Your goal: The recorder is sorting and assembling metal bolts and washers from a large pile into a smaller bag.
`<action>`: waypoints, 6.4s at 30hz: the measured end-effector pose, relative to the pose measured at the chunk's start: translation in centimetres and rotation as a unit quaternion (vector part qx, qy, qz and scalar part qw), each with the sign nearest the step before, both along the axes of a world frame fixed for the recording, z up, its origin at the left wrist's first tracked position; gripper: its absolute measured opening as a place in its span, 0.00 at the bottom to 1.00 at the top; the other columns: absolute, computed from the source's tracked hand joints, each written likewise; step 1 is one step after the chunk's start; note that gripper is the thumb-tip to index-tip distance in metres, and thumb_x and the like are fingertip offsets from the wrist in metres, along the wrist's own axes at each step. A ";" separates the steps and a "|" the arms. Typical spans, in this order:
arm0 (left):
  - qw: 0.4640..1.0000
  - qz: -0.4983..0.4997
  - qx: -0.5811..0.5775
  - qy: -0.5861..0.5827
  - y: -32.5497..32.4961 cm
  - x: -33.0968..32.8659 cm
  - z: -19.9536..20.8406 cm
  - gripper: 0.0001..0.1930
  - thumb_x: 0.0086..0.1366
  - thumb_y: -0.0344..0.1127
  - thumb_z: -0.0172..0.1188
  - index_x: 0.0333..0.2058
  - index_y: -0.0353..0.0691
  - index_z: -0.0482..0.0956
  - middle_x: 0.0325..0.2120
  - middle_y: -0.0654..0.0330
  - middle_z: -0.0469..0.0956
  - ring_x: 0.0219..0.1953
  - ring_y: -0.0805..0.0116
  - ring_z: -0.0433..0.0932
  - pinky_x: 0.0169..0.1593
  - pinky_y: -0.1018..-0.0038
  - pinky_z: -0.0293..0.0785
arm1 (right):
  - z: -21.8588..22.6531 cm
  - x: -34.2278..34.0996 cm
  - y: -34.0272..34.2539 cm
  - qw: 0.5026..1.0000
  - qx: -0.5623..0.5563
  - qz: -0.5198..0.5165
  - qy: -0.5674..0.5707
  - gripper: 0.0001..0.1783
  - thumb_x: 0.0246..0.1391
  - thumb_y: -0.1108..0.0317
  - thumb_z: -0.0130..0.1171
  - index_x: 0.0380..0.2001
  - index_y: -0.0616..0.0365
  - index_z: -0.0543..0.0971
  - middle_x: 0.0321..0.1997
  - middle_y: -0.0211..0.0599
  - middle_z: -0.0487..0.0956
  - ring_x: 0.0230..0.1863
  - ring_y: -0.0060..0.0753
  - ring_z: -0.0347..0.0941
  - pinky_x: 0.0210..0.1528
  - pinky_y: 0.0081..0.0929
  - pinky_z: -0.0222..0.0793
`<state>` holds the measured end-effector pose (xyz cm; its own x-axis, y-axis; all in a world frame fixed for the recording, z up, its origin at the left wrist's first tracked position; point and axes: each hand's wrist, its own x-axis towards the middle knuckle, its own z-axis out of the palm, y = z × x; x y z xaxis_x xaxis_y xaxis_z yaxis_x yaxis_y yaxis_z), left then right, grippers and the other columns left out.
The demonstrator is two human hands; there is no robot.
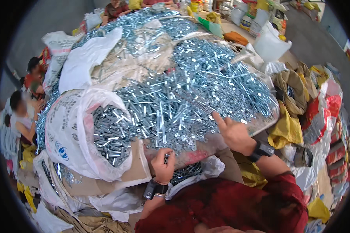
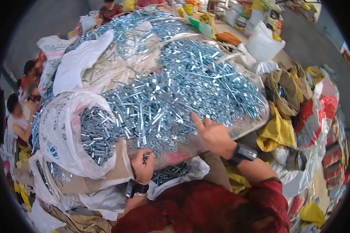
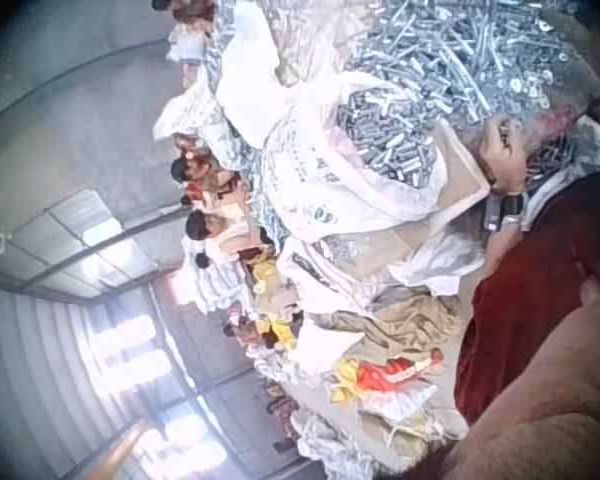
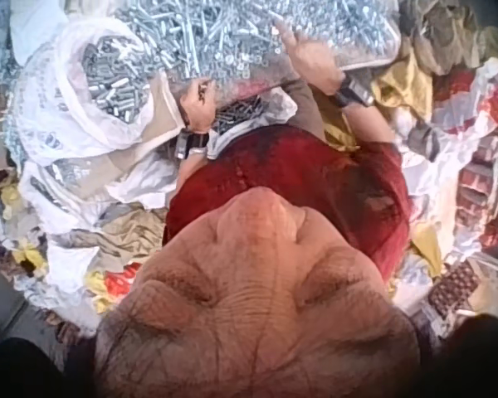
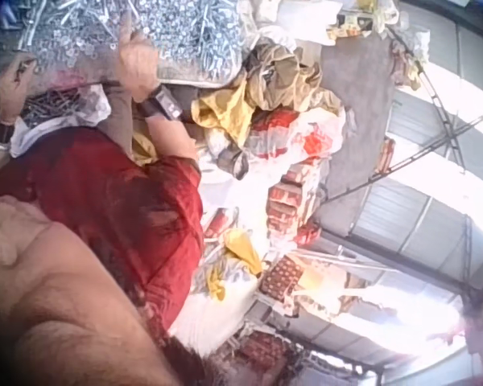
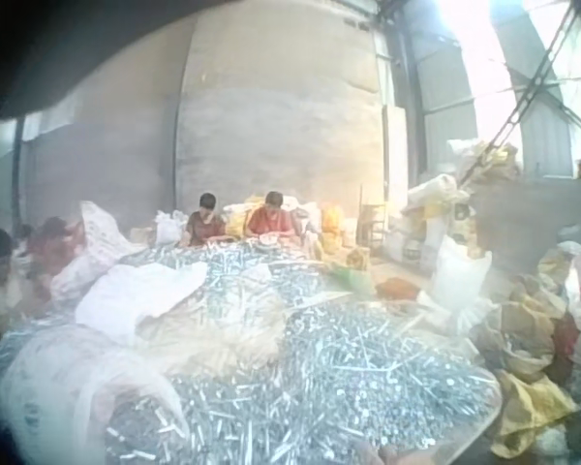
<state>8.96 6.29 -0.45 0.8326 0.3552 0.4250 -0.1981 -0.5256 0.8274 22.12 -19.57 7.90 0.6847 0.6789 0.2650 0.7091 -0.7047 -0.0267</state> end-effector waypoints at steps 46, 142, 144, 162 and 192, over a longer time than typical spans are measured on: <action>0.985 0.058 0.149 -0.062 2.9 -0.4 1.2 0.08 0.55 0.25 0.66 0.35 0.38 0.79 0.29 0.54 0.80 0.26 0.55 0.80 0.28 0.66 0.74 | 5.1 9.0 0.4 0.985 0.166 -0.019 -0.047 0.28 0.53 0.64 0.66 0.55 0.60 0.70 0.34 0.42 0.78 0.31 0.42 0.76 0.30 0.36 0.71; 0.977 0.155 0.140 0.036 8.5 -5.2 -2.4 0.09 0.58 0.32 0.63 0.38 0.39 0.79 0.31 0.53 0.79 0.32 0.54 0.80 0.36 0.65 0.75 | -4.1 37.1 -4.2 0.972 -0.188 -0.019 -0.143 0.09 0.46 0.67 0.58 0.29 0.58 0.83 0.35 0.49 0.82 0.37 0.52 0.80 0.40 0.46 0.76; 0.975 0.170 0.141 0.033 7.4 -5.7 -1.7 0.08 0.59 0.32 0.63 0.38 0.39 0.79 0.31 0.54 0.79 0.31 0.55 0.80 0.35 0.65 0.75 | -5.1 39.0 -4.7 0.978 -0.172 -0.011 -0.116 0.10 0.43 0.71 0.59 0.33 0.59 0.79 0.36 0.49 0.79 0.41 0.54 0.77 0.43 0.49 0.73; 0.953 0.147 -0.265 0.023 4.9 -5.6 1.8 0.04 0.66 0.30 0.58 0.38 0.38 0.77 0.20 0.67 0.72 0.18 0.83 0.66 0.20 0.83 0.59 | 2.5 10.0 1.1 0.933 0.360 -0.031 -0.008 0.16 0.56 0.69 0.63 0.46 0.56 0.73 0.30 0.43 0.82 0.31 0.43 0.81 0.31 0.35 0.73; 0.784 -0.140 -0.559 0.231 -4.8 -7.2 2.7 0.12 0.70 0.34 0.53 0.47 0.34 0.74 0.22 0.60 0.72 0.15 0.80 0.61 0.18 0.83 0.54 | -2.3 10.7 -3.2 0.923 0.273 -0.223 -0.153 0.11 0.60 0.68 0.54 0.47 0.52 0.75 0.40 0.45 0.73 0.35 0.53 0.76 0.32 0.47 0.73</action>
<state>1.77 1.48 2.28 0.9179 0.0656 -0.3914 0.2808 0.5897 0.7572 32.81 -22.76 5.56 0.7003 0.0560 0.7117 0.3854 -0.8688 -0.3108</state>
